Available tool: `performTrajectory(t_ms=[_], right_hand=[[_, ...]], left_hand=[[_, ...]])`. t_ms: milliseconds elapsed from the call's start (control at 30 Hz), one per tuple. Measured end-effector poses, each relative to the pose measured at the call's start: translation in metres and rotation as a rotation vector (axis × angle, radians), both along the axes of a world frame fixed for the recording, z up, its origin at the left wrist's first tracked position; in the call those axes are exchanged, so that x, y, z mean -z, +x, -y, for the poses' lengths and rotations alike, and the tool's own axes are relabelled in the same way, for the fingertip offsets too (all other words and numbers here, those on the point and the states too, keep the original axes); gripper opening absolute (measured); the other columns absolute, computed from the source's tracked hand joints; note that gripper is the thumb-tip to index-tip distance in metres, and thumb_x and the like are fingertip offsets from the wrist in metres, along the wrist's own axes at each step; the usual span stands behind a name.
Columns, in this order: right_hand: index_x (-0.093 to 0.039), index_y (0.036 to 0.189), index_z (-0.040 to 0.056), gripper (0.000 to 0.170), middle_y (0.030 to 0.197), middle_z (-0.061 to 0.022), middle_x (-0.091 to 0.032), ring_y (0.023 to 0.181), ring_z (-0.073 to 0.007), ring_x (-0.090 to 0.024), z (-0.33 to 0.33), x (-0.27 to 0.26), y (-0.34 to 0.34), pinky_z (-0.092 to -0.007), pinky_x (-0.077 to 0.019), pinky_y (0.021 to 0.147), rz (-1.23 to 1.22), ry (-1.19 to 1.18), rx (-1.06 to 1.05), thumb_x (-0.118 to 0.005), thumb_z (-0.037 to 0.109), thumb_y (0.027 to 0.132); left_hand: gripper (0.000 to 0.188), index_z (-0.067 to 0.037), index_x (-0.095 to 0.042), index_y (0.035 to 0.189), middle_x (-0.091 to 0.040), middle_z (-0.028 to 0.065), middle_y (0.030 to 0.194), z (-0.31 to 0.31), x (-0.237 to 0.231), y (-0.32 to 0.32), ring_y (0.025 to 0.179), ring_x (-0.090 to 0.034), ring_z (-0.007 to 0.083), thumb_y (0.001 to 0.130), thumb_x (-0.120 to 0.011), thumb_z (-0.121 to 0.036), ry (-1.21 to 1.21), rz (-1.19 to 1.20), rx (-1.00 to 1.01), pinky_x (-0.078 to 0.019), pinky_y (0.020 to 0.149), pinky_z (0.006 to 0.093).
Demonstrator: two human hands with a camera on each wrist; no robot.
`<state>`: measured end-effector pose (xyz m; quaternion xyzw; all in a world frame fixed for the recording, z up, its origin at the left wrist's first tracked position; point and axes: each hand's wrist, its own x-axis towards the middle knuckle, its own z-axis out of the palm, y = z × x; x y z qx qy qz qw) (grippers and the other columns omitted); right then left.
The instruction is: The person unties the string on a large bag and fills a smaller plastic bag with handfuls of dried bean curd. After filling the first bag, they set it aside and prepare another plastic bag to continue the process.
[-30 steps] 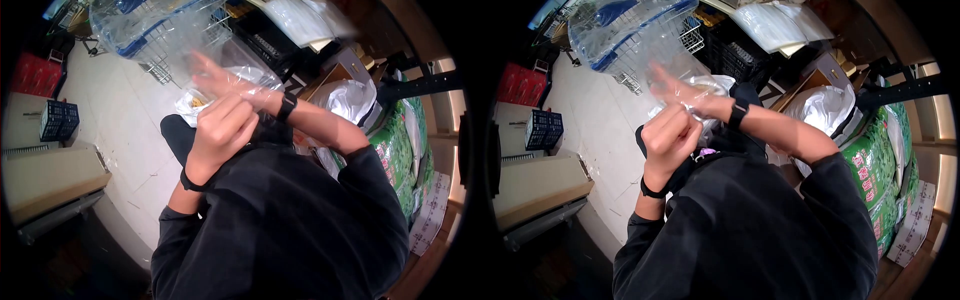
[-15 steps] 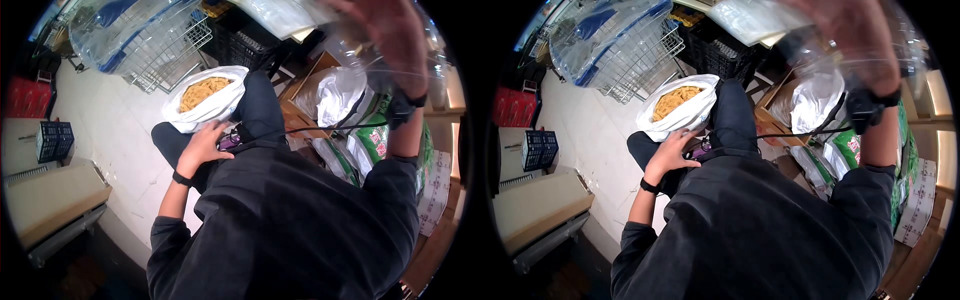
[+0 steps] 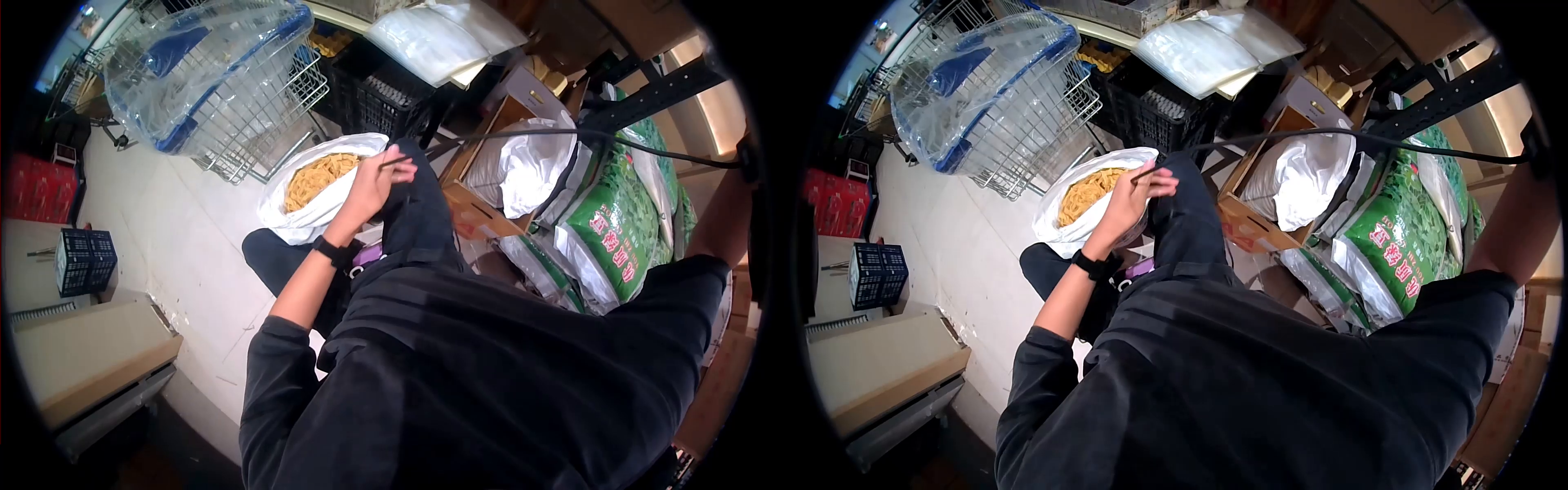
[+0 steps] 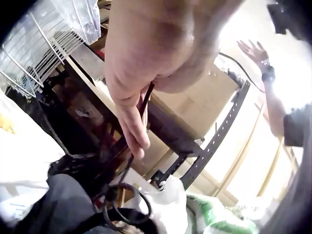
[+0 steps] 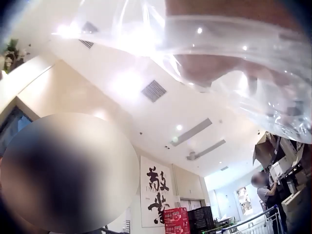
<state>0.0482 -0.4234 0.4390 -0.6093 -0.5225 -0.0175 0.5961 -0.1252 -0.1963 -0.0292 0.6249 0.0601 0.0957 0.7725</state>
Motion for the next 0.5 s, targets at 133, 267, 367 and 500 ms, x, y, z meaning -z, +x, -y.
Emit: performTrajectory(t_ms=[133, 267, 367, 500], right_hand=[[-0.009, 0.170, 0.0182, 0.087, 0.169, -0.0224, -0.029, 0.143, -0.0400, -0.050, -0.008, 0.004, -0.002, -0.0523, -0.0490, 0.111, 0.017, -0.042, 0.025, -0.058, 0.049, 0.106], [-0.009, 0.170, 0.0187, 0.085, 0.169, -0.0222, -0.030, 0.144, -0.0383, -0.049, -0.019, 0.016, -0.006, -0.0505, -0.0484, 0.112, -0.003, -0.089, 0.022, -0.058, 0.048, 0.106], [-0.009, 0.171, 0.0191, 0.084, 0.169, -0.0220, -0.030, 0.144, -0.0371, -0.049, -0.033, 0.036, -0.006, -0.0491, -0.0480, 0.112, -0.048, -0.146, -0.005, -0.057, 0.047, 0.107], [-0.010, 0.171, 0.0197, 0.083, 0.168, -0.0218, -0.030, 0.145, -0.0354, -0.049, -0.053, 0.082, -0.015, -0.0473, -0.0475, 0.113, -0.130, -0.256, -0.045, -0.057, 0.046, 0.108]], left_hand=[[0.048, 0.017, -0.062, 0.120, -0.073, 0.0239, 0.112, 0.017, -0.010, 0.037, 0.109, -0.073, 0.0278, 0.115, -0.046, -0.028, -0.166, 0.098, -0.032, -0.0590, 0.101, 0.0370], [0.039, 0.013, -0.063, 0.124, -0.072, 0.0201, 0.118, 0.027, 0.048, 0.059, 0.111, -0.072, 0.0257, 0.112, -0.055, -0.023, -0.169, 0.116, -0.010, -0.0576, 0.101, 0.0350], [0.032, 0.006, -0.063, 0.129, -0.072, 0.0165, 0.121, 0.014, 0.080, 0.051, 0.116, -0.070, 0.0244, 0.108, -0.062, -0.018, 0.343, 0.083, 0.092, -0.0558, 0.103, 0.0341], [0.055, -0.005, -0.056, 0.145, -0.061, 0.0156, 0.145, -0.007, 0.084, 0.022, 0.121, -0.067, 0.0227, 0.094, -0.071, 0.006, 0.073, -0.171, 0.229, -0.0551, 0.099, 0.0306]])
